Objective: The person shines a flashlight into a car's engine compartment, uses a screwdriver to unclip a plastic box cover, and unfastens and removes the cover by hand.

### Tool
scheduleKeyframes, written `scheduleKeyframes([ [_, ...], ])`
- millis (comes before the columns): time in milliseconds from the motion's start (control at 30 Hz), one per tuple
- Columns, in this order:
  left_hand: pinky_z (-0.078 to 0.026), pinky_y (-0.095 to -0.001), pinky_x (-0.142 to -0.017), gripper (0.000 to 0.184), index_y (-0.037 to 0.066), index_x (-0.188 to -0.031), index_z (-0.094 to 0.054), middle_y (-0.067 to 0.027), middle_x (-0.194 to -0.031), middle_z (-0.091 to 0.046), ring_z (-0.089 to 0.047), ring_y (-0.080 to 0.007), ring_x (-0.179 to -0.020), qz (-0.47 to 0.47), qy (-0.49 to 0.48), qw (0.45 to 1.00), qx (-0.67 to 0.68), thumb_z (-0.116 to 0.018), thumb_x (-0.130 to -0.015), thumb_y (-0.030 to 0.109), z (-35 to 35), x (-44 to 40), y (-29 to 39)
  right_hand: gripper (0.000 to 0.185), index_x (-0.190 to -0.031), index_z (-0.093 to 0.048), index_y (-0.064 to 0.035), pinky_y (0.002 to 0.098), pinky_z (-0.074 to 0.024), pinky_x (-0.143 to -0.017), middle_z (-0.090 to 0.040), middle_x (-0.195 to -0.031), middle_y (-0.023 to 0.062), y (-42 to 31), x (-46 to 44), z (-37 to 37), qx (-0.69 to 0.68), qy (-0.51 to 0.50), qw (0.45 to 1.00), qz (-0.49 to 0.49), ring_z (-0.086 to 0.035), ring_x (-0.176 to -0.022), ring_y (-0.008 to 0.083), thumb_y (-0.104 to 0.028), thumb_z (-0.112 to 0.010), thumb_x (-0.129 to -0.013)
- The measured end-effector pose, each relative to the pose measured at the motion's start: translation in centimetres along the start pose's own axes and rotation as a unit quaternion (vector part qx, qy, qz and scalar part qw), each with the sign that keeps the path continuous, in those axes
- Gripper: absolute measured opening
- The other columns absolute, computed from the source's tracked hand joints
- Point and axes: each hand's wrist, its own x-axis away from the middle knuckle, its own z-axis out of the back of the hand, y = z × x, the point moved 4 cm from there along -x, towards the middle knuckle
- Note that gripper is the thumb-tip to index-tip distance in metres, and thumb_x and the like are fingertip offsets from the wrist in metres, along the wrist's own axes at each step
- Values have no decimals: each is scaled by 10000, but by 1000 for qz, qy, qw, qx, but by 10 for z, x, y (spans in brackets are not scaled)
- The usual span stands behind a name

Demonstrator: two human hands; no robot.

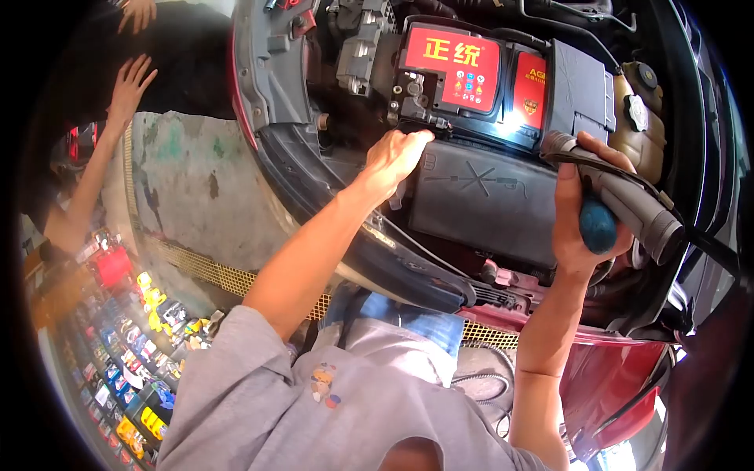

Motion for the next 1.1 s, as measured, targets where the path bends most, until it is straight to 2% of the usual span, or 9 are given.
scheduleKeyframes([
  [200,-481,-458,-804,654,-100,-783,-645,-236,-805,-664,-640,-314,-828,22,-25,999,8,-578,-894,541,1,-1,0,370,-1209,-616,74,392,-539,-992,-716,-1144,190,5,1,2,-21,20,999,-24,-694,-1054,253,56,-752,-866],
  [300,-481,-456,-803,645,-94,-800,-645,-239,-832,-662,-632,-305,-827,12,-36,999,-19,-571,-902,539,2,-3,-1,354,-1193,-633,61,334,-573,-891,-726,-1133,172,4,-1,4,-5,20,1000,-23,-704,-968,211,37,-759,-863],
  [367,-484,-464,-800,642,-88,-836,-652,-255,-850,-672,-654,-318,-837,-3,-35,998,-43,-566,-906,545,3,-4,-5,338,-1179,-643,46,279,-573,-779,-733,-1124,161,6,2,7,-44,40,995,-84,-701,-909,178,19,-761,-864],
  [500,-494,-507,-809,576,-72,-917,-668,-302,-863,-683,-690,-436,-875,-60,-4,998,-27,-540,-974,487,5,-1,-3,338,-1159,-645,18,190,-521,-586,-742,-1118,158,7,-3,17,-14,26,994,-107,-684,-799,128,-24,-777,-851],
  [567,-497,-538,-826,538,-60,-957,-678,-322,-895,-690,-681,-504,-927,-110,-7,993,-52,-516,-1016,449,7,5,-1,373,-1179,-623,30,252,-529,-705,-731,-1127,181,8,-1,23,-34,34,990,-131,-685,-862,166,-24,-783,-846],
  [633,-495,-560,-839,514,-53,-943,-680,-324,-926,-689,-655,-529,-941,-112,-2,987,-116,-485,-1046,411,7,13,7,426,-1211,-592,59,382,-551,-949,-708,-1147,224,11,2,26,-76,56,981,-171,-690,-1000,243,-23,-793,-844],
  [933,-465,-569,-731,296,-43,-908,-567,-302,-841,-636,-616,-519,-852,-202,25,969,-142,-499,-1051,207,9,38,10,450,-1233,-574,61,440,-538,-988,-698,-1148,243,10,7,19,-46,22,985,-162,-690,-1067,296,-20,-776,-839],
  [1000,-516,-575,-755,229,-6,-864,-622,-304,-816,-664,-651,-492,-805,-267,107,942,-174,-548,-997,164,5,46,3,467,-1245,-566,49,447,-538,-996,-693,-1154,234,11,10,17,-66,17,983,-168,-690,-1081,300,-36,-787,-843],
  [1100,-512,-558,-754,179,-17,-874,-612,-276,-781,-664,-645,-471,-779,-243,133,946,-168,-591,-968,133,-1,51,-5,507,-1273,-547,19,455,-541,-1007,-685,-1172,213,4,15,13,-86,9,980,-181,-691,-1098,302,-67,-813,-849],
])
